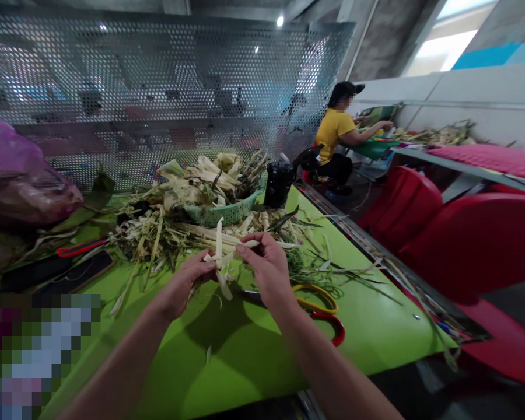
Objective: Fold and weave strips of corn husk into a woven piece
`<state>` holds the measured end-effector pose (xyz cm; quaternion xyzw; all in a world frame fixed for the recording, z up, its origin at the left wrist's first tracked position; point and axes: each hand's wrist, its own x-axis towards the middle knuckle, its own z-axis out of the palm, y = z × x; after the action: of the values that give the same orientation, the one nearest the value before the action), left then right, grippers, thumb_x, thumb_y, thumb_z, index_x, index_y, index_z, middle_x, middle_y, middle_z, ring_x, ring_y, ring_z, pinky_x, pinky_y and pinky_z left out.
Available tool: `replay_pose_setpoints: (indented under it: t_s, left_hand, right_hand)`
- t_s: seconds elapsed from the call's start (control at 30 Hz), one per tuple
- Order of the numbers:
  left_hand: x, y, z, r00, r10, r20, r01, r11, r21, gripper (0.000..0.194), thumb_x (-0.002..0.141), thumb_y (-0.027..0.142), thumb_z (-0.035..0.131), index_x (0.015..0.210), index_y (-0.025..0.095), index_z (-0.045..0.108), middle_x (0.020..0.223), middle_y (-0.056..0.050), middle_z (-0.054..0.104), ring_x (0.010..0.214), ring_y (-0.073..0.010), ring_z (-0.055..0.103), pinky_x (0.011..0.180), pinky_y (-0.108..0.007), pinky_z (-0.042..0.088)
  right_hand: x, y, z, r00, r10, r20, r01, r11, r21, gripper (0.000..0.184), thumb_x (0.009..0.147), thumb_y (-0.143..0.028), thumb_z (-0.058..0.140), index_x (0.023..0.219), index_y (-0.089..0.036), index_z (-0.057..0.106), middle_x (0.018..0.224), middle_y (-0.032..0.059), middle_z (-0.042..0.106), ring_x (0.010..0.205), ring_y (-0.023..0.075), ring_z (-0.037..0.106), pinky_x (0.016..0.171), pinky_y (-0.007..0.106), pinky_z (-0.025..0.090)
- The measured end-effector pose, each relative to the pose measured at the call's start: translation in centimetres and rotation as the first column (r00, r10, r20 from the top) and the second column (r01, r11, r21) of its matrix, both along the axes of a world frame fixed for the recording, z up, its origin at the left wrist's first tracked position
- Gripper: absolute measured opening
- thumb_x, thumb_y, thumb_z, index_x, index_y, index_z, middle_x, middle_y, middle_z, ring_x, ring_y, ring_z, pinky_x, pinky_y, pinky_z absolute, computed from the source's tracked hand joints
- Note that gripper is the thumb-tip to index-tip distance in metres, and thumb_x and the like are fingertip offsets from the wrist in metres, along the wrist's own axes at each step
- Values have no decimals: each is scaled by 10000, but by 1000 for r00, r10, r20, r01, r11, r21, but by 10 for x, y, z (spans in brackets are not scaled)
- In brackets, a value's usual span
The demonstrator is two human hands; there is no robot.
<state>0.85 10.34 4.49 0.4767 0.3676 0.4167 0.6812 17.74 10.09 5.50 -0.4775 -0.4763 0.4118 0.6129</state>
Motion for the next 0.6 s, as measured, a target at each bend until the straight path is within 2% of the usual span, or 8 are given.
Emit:
replay_pose_setpoints:
  t_s: [0.1,0.17,0.23,0.3,0.37,0.43,0.6]
  left_hand:
    - [-1,1,1,1000,-5,30,5,1000,18,255,773,264,605,1012,178,636,985,-56,617,815,-134,541,772,-242,421]
    - [-1,3,1,997,25,68,-27,1000,17,224,766,282,640,969,187,631,842,-11,591,721,-93,509,719,-205,414]
    - [-2,5,1,990,72,122,-72,997,-2,217,752,301,669,926,185,612,737,22,546,668,-73,486,693,-186,408]
    - [-2,6,1,978,97,183,-94,995,-23,223,752,309,677,914,181,594,716,28,538,672,-70,495,696,-182,409]
    - [-1,7,0,970,96,223,-91,995,-33,206,755,294,678,893,168,591,713,25,540,673,-68,499,679,-176,407]
    - [-1,6,1,966,85,244,-75,996,-49,186,755,274,681,863,148,596,683,28,520,640,-60,482,660,-175,409]
    - [-1,4,4,975,27,221,0,993,-121,221,730,249,712,873,117,606,663,32,499,574,-40,440,627,-175,425]
  right_hand:
    - [0,0,2,999,1,-34,-1,1000,8,314,719,-326,698,973,-198,563,730,-17,549,635,121,504,601,253,437]
    - [-2,0,3,996,52,-68,-55,998,-40,408,728,-346,692,1075,-216,520,788,-11,578,649,123,524,620,263,455]
    - [-4,0,3,989,116,-88,-124,988,-96,427,731,-369,689,1088,-223,505,852,6,603,670,127,544,626,269,463]
    - [-6,-1,1,976,211,-60,-218,967,-135,348,730,-389,688,988,-204,547,851,17,607,690,133,548,633,271,460]
    - [-7,-1,-1,947,322,10,-317,935,-161,273,740,-411,674,845,-177,578,775,14,594,674,132,530,630,271,440]
    - [-6,0,-4,919,385,86,-366,912,-184,273,762,-427,648,745,-162,581,676,-2,560,619,120,490,598,264,401]
    - [-3,2,-5,926,316,208,-289,945,-153,261,759,-398,642,668,-165,566,578,-42,476,544,98,398,529,240,312]
